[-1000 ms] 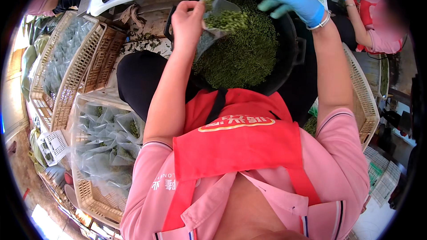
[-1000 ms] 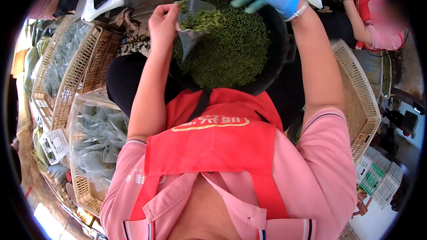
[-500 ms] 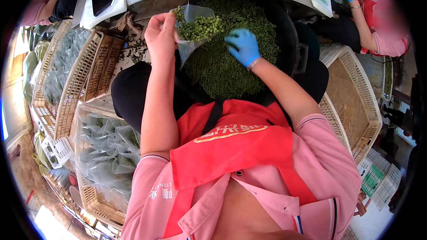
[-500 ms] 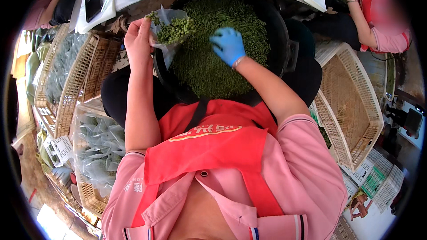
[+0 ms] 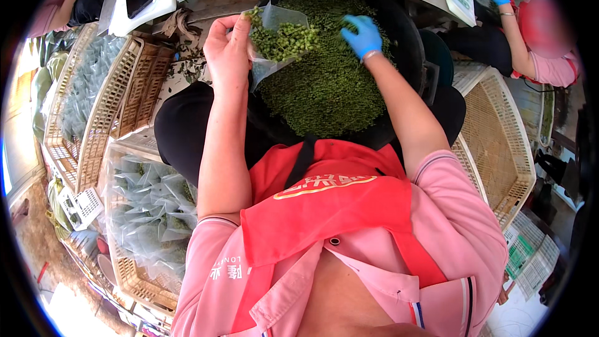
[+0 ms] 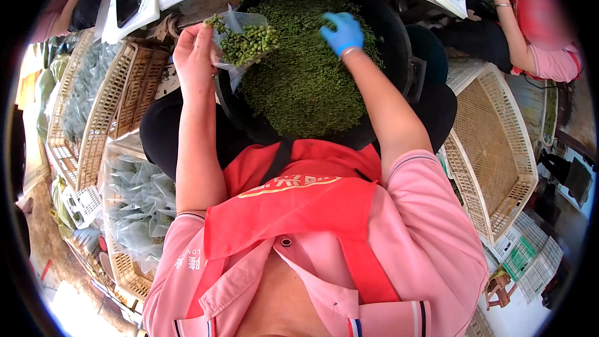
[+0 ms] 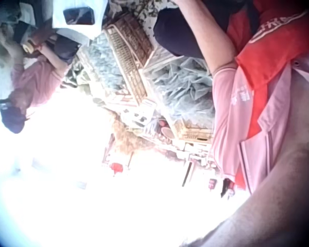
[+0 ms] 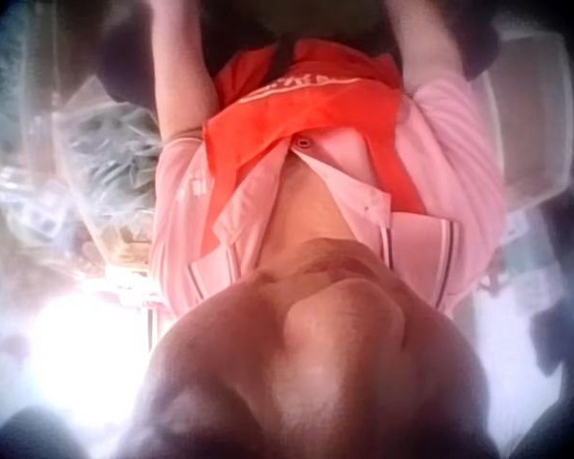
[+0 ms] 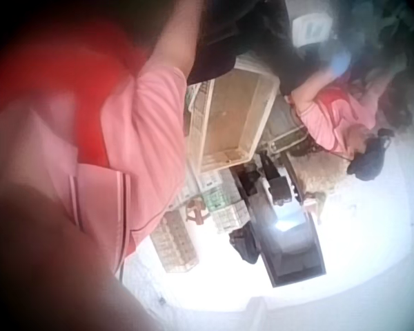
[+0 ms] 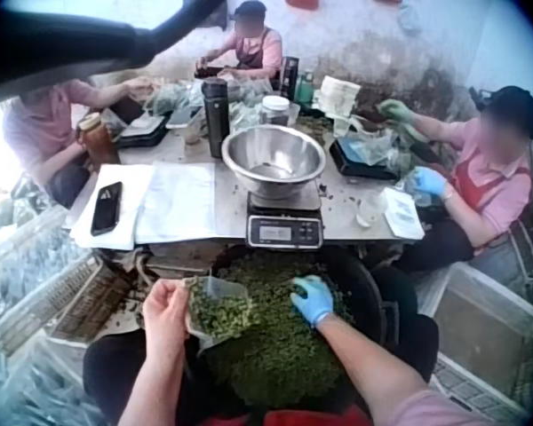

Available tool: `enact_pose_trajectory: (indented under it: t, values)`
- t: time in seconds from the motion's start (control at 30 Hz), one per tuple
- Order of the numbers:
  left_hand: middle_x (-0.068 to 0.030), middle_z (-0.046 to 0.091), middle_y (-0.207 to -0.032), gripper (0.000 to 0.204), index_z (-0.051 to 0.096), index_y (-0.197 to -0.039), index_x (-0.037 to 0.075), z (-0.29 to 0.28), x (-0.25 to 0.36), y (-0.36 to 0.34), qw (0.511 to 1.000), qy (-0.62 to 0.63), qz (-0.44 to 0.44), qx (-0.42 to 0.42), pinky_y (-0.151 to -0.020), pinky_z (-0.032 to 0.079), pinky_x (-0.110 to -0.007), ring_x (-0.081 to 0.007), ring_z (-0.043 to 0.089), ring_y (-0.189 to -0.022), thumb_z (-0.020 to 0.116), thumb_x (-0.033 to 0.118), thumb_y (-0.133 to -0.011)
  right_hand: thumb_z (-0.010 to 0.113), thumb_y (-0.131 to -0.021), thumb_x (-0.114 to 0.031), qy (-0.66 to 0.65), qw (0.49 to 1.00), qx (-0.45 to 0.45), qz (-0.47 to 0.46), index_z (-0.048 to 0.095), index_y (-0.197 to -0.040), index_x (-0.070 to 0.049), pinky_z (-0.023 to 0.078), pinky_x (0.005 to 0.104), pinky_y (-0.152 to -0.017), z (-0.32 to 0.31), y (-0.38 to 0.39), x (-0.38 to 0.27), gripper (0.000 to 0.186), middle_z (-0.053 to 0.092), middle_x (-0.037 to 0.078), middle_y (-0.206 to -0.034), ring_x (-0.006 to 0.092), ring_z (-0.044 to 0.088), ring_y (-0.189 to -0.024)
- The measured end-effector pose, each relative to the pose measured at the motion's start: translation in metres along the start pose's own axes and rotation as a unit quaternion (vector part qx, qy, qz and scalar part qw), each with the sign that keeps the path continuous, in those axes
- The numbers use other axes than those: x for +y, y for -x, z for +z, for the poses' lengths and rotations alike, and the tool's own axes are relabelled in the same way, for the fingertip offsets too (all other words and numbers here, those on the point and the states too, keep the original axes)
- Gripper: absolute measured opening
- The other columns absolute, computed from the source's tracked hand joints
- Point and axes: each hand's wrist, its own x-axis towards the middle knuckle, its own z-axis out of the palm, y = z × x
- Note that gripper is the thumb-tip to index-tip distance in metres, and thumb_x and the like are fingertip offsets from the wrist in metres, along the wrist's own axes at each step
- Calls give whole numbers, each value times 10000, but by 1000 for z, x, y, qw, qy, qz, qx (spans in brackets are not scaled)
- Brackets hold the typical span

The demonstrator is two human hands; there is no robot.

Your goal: The person scoops green tea leaves from a large bowl into small plastic bags, weighs each bag on a digital scale, and places the filled bags into a basket. The process is repeated continuously with other workers visible in the background.

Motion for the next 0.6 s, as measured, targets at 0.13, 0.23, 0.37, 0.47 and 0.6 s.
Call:
enact_pose_trajectory:
  t: [0.13, 0.23, 0.37, 0.47, 0.6]
  values:
    - [16, 471, -476, 183, 530, -860, 27, 4, 4, -3, 1000, -1, -9, 7, -345, 242, -193, -46, 372, -363, 614, 187, -885, 663, -722, -199, -10, 989, -72, -126, 635, -1089, -237, 442, 394, -887, -20, 59, -67, 370, 554, 96, -1094, 309, 529, -993]
    - [25, 474, -498, 172, 542, -864, 35, 1, 2, 1, 1000, 0, -8, 5, -353, 242, -185, -38, 372, -379, 608, 192, -888, 691, -706, -202, -73, 984, -43, -157, 633, -1119, -229, 415, 379, -950, -38, 57, -63, 419, 539, 133, -1149, 301, 506, -1093]
    - [48, 478, -539, 149, 566, -865, 57, -2, -2, 0, 1000, 1, -2, -2, -365, 237, -174, -21, 368, -406, 604, 199, -889, 712, -737, -333, -28, 998, 54, 2, 598, -1194, -170, 374, 378, -995, -38, 32, 25, 498, 500, 151, -1265, 321, 462, -1178]
    - [49, 477, -542, 147, 566, -864, 57, 4, -3, 0, 1000, -2, -2, -11, -365, 239, -176, -21, 366, -405, 607, 197, -887, 651, -812, -396, -243, 962, 29, 125, 587, -1204, -120, 361, 372, -1000, -6, 20, 56, 483, 498, 175, -1277, 319, 472, -1173]
    - [49, 476, -538, 153, 566, -867, 53, 2, -3, 3, 1000, -15, -10, 3, -366, 241, -177, -23, 367, -406, 606, 199, -887, 710, -670, -514, -2, 998, -27, -62, 635, -1122, -212, 386, 455, -962, -10, 50, -61, 548, 500, 172, -1247, 380, 462, -1136]
